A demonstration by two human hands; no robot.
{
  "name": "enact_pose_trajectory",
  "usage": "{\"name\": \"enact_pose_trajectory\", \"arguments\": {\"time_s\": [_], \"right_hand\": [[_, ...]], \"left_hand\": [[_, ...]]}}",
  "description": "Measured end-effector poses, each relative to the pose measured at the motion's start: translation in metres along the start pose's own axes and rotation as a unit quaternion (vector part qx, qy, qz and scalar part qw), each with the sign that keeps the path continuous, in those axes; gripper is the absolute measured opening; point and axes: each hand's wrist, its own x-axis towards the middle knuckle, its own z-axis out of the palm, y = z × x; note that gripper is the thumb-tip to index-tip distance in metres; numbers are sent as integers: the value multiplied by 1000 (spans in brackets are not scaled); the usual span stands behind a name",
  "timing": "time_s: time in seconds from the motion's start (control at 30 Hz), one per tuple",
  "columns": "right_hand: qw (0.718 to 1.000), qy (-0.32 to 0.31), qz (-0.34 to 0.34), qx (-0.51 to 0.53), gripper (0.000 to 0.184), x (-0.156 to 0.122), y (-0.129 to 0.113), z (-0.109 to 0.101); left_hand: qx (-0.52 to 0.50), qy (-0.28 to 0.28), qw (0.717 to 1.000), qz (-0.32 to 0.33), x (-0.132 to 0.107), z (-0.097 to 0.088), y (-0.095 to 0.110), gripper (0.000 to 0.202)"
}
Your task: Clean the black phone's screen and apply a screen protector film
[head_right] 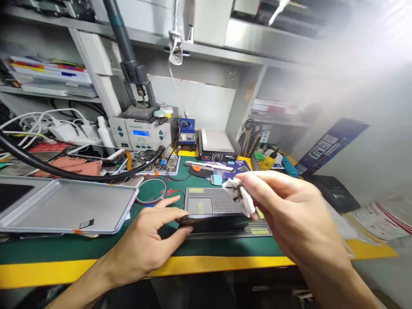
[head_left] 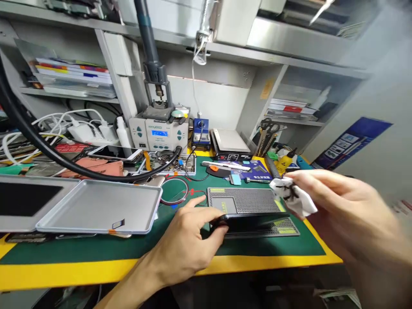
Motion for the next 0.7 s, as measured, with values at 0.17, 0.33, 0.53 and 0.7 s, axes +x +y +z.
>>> {"name": "enact_pose_trajectory", "arguments": {"time_s": [0.17,0.33,0.53,0.7], "right_hand": [[960,-102,158,206,39,15,11,-30],[944,-93,166,271,33,18,22,-52],[921,-71,185,335,23,11,33,-76],[943,-87,143,287,39,0,40,-89]], "left_hand": [[67,39,995,61,33,-14,31,14],[102,6,992,70,66,-17,61,14],[98,-14,993,67,78,-2,75,8],[77,14,993,91,75,18,74,8]]}}
